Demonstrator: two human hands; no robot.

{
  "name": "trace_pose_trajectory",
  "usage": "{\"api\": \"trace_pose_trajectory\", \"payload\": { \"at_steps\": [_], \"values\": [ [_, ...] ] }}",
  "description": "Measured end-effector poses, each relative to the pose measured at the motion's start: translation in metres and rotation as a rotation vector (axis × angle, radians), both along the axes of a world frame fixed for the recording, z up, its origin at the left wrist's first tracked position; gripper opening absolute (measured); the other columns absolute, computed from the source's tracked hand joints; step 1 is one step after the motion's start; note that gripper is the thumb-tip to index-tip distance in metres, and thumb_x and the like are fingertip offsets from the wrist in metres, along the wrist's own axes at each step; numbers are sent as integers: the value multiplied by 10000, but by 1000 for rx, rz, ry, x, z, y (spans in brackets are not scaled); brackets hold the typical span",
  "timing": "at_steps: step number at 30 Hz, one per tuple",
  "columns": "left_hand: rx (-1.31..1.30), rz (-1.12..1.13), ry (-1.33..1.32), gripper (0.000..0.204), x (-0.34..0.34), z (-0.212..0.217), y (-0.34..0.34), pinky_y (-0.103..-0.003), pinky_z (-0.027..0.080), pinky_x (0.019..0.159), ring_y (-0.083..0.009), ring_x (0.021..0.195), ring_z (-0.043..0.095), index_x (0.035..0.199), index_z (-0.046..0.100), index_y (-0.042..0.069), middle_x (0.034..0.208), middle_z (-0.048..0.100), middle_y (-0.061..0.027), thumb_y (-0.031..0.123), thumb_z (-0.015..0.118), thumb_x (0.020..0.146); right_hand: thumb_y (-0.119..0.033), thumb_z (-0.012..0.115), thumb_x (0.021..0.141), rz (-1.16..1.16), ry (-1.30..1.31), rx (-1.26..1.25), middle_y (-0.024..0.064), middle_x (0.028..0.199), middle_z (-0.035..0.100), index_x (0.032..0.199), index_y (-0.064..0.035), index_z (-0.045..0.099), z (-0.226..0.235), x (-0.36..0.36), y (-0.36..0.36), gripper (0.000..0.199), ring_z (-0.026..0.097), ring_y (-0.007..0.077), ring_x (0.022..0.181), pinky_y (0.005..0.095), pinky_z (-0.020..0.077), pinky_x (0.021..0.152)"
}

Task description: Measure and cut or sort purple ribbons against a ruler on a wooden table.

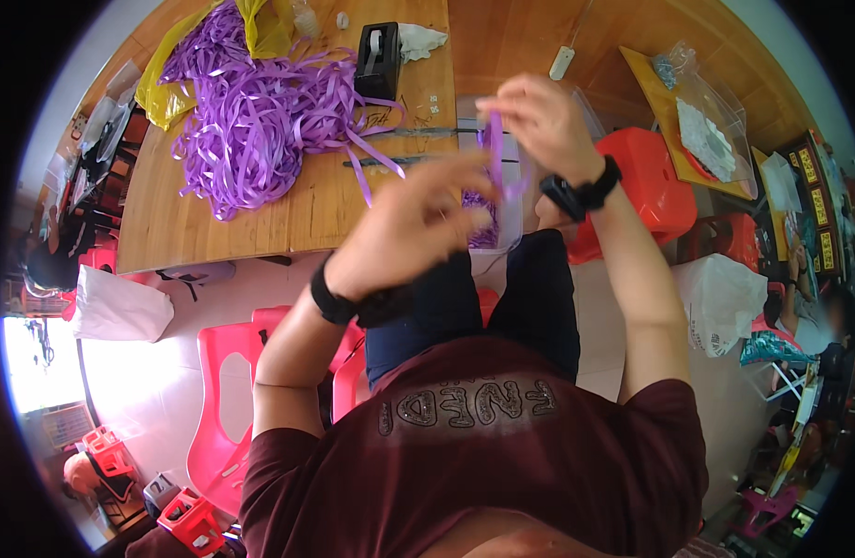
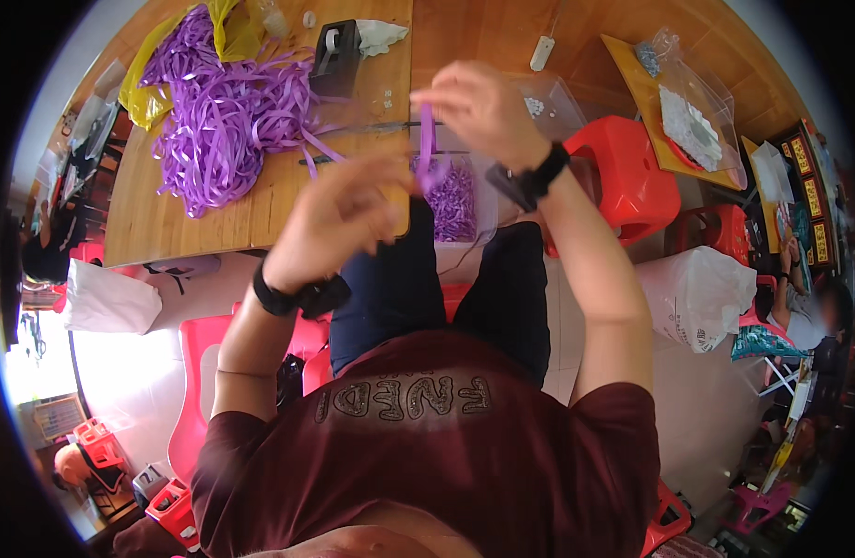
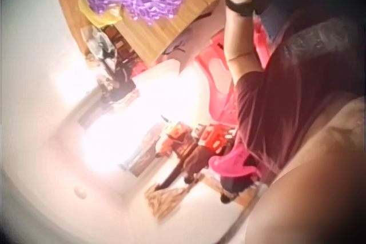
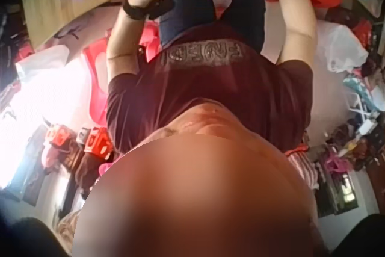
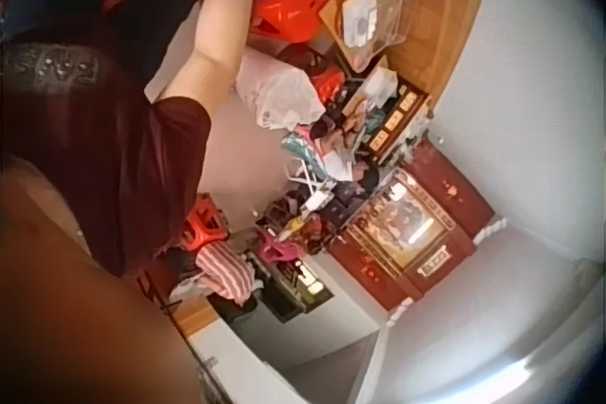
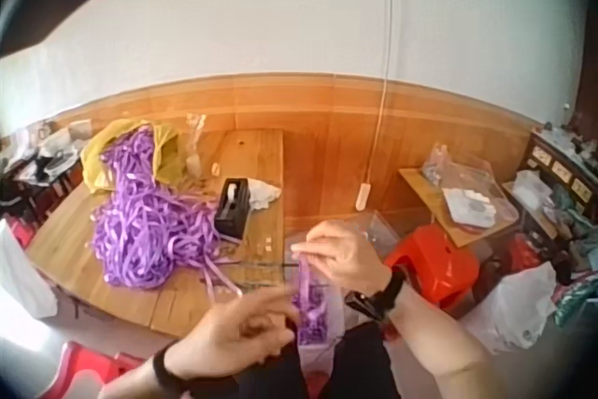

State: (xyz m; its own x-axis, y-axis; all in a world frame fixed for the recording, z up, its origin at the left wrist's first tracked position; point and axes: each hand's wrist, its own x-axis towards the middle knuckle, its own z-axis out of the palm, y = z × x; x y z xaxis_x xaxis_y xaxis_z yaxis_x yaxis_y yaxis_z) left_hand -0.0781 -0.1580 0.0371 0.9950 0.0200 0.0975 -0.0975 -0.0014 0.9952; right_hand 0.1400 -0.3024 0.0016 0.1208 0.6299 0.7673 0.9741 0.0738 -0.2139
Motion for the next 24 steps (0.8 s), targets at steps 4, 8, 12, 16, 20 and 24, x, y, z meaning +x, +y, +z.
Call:
{"api": "trace_pose_trajectory", "payload": {
  "at_steps": [4, 8, 12, 16, 20, 24],
  "values": [
    [-21, 147, -21, 405, 44, 3, 41, -190, 474, 547, -65, 682, 586, 1315, 549, -12, 1091, 667, -62, 125, 651, 948, -3, 691, 845, -34, 239, -151, 59, 905, 683, 1039, -70, 747, -26, 64, 36, 213, 657, 187, 820, 275, 519, 714],
    [108, 187, 0, 338, 75, 0, 52, -203, 466, 530, -49, 685, 586, 1242, 612, -11, 983, 683, -55, 146, 650, 945, -59, 646, 914, -105, 566, -277, 41, 897, 711, 1075, -33, 731, -79, 99, 52, 184, 648, 120, 808, 251, 514, 725],
    [479, 141, 18, 249, 102, -12, 59, -318, 497, 565, -136, 671, 629, 1068, 702, 15, 804, 691, -88, 212, 651, 925, -68, 659, 905, -136, 734, -342, 20, 826, 698, 1071, -22, 728, -115, 102, 56, 185, 625, 93, 765, 248, 505, 687],
    [786, -61, 5, 240, 138, -42, 61, -317, 508, 640, -188, 712, 641, 1051, 719, 40, 852, 689, -122, 217, 611, 931, -186, 697, 885, -89, 1010, -597, 35, 694, 643, 887, -14, 735, -155, 99, 45, 176, 563, 106, 585, 279, 447, 547],
    [983, -94, -261, 262, 158, -78, 64, -428, 504, 810, -343, 927, 645, 1021, 717, 36, 949, 698, -163, 238, 585, 918, -201, 633, 914, -98, 1347, -479, 30, 654, 605, 815, -8, 702, -184, 68, 33, 228, 520, 111, 534, 253, 388, 494],
    [995, -124, -70, 237, 163, -80, 59, -422, 500, 827, -330, 955, 638, 983, 733, 58, 966, 700, -139, 243, 607, 908, -236, 591, 952, 23, 1457, -476, 25, 642, 588, 802, -2, 685, -183, 42, 12, 293, 531, 108, 532, 239, 396, 496]
  ]
}}
